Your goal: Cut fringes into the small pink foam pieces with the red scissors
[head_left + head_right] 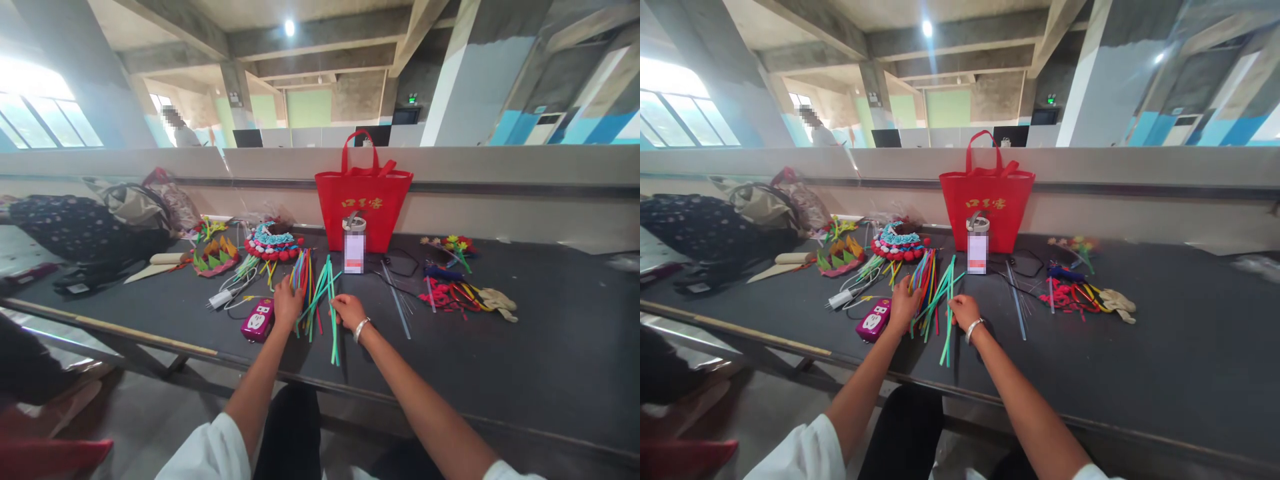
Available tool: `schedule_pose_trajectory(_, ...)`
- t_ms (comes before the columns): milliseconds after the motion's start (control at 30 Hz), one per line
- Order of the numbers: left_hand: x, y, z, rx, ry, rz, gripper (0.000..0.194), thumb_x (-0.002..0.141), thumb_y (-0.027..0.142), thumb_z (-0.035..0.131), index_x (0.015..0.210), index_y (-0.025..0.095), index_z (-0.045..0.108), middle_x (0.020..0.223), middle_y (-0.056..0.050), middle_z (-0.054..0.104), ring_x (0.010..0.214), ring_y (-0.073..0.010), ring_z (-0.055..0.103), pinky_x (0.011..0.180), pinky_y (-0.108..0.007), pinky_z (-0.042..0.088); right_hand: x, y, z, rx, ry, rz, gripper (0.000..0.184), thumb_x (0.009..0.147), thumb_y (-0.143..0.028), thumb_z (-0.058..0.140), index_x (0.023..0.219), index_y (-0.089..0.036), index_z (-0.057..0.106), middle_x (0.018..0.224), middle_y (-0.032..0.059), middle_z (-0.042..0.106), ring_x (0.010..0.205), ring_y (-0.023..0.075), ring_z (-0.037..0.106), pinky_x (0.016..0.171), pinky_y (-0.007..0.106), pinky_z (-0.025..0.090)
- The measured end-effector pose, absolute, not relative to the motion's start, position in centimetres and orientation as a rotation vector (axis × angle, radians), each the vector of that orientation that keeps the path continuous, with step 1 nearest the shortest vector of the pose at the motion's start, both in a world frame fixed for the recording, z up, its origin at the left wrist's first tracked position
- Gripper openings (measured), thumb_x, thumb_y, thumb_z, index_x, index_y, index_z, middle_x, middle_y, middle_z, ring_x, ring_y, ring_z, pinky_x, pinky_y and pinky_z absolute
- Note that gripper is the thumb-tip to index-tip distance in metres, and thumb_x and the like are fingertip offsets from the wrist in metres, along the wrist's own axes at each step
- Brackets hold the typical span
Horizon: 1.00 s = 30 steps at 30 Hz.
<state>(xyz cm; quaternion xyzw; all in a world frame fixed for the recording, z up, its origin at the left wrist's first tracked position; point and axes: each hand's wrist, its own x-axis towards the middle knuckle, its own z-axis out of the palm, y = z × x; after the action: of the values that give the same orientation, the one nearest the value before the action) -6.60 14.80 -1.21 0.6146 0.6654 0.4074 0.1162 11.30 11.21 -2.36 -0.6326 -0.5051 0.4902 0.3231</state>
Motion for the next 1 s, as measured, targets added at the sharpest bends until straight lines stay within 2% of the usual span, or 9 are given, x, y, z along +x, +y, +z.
schedule_pose_trajectory(100,-6.3,12.2,-0.8,1.937,1.931,1.152,0.059,0.078,0.026,0.060,0.135,0.017,0.050,0.127,-0.017,0.054,0.118,-0.0343,0.051,0.101,-0.050,0.037,12.5,9.4,-2.4,-1.638,-1.338,1.248,0.034,0.092,-0.036,0.057,0.121,-0.016,0.057,0.118,0.0080,0.061,0.099,0.0195,0.062,0.083,0.040,0.054)
schedule_pose_trajectory(200,-5.6,10.1,-0.3,2.209,1.952,1.025,0.049,0.083,0.026,0.056,0.131,0.017,0.053,0.133,-0.019,0.050,0.123,-0.0361,0.045,0.102,-0.051,0.035,13.7,8.3,-2.5,-1.618,-1.364,1.185,0.033,0.092,-0.036,0.057,0.119,-0.016,0.057,0.116,0.0076,0.061,0.097,0.0188,0.063,0.082,0.039,0.054)
schedule_pose_trajectory(300,-4.4,9.4,0.1,2.357,1.844,0.894,0.036,0.088,0.026,0.051,0.122,0.020,0.059,0.122,-0.013,0.059,0.115,-0.0291,0.051,0.099,-0.043,0.039,14.5,8.0,-2.7,-1.609,-1.396,1.105,0.033,0.093,-0.037,0.057,0.117,-0.016,0.058,0.114,0.0070,0.062,0.095,0.0185,0.063,0.081,0.039,0.055)
schedule_pose_trajectory(400,-3.1,10.0,0.1,2.411,1.770,0.793,0.032,0.089,0.024,0.050,0.119,0.022,0.061,0.112,-0.010,0.063,0.108,-0.0237,0.057,0.095,-0.036,0.042,14.9,8.0,-3.2,-1.616,-1.423,1.016,0.032,0.093,-0.037,0.057,0.117,-0.015,0.058,0.113,0.0068,0.063,0.094,0.0182,0.063,0.080,0.038,0.055)
schedule_pose_trajectory(533,-2.2,11.1,-0.7,2.414,1.840,0.657,0.025,0.086,0.021,0.052,0.107,0.016,0.064,0.103,-0.014,0.063,0.107,-0.0282,0.056,0.094,-0.040,0.041,15.2,7.7,-3.8,-1.628,-1.448,0.881,0.031,0.093,-0.036,0.056,0.116,-0.016,0.059,0.113,0.0067,0.063,0.095,0.0182,0.063,0.081,0.038,0.055)
schedule_pose_trajectory(700,-2.4,11.9,-1.7,2.381,1.979,0.584,0.024,0.087,0.022,0.048,0.099,0.012,0.066,0.104,-0.020,0.062,0.110,-0.0339,0.053,0.094,-0.046,0.038,15.0,7.3,-4.1,-1.650,-1.464,0.701,0.032,0.093,-0.036,0.056,0.118,-0.016,0.058,0.115,0.0073,0.062,0.097,0.0185,0.063,0.084,0.040,0.054)
schedule_pose_trajectory(867,-2.6,12.3,-1.7,2.368,2.027,0.538,0.023,0.087,0.022,0.049,0.093,0.013,0.069,0.093,-0.018,0.066,0.101,-0.0319,0.059,0.090,-0.042,0.041,14.8,7.2,-4.1,-1.669,-1.524,0.594,0.031,0.093,-0.036,0.056,0.117,-0.016,0.059,0.114,0.0071,0.063,0.097,0.0186,0.063,0.085,0.041,0.053)
schedule_pose_trajectory(1000,-3.0,11.7,-0.8,2.355,2.057,0.548,0.028,0.091,0.029,0.044,0.096,0.015,0.069,0.094,-0.016,0.066,0.097,-0.0280,0.061,0.088,-0.038,0.043,14.8,7.2,-4.0,-1.706,-1.564,0.550,0.031,0.093,-0.035,0.056,0.118,-0.016,0.058,0.115,0.0074,0.062,0.099,0.0191,0.063,0.086,0.041,0.053)
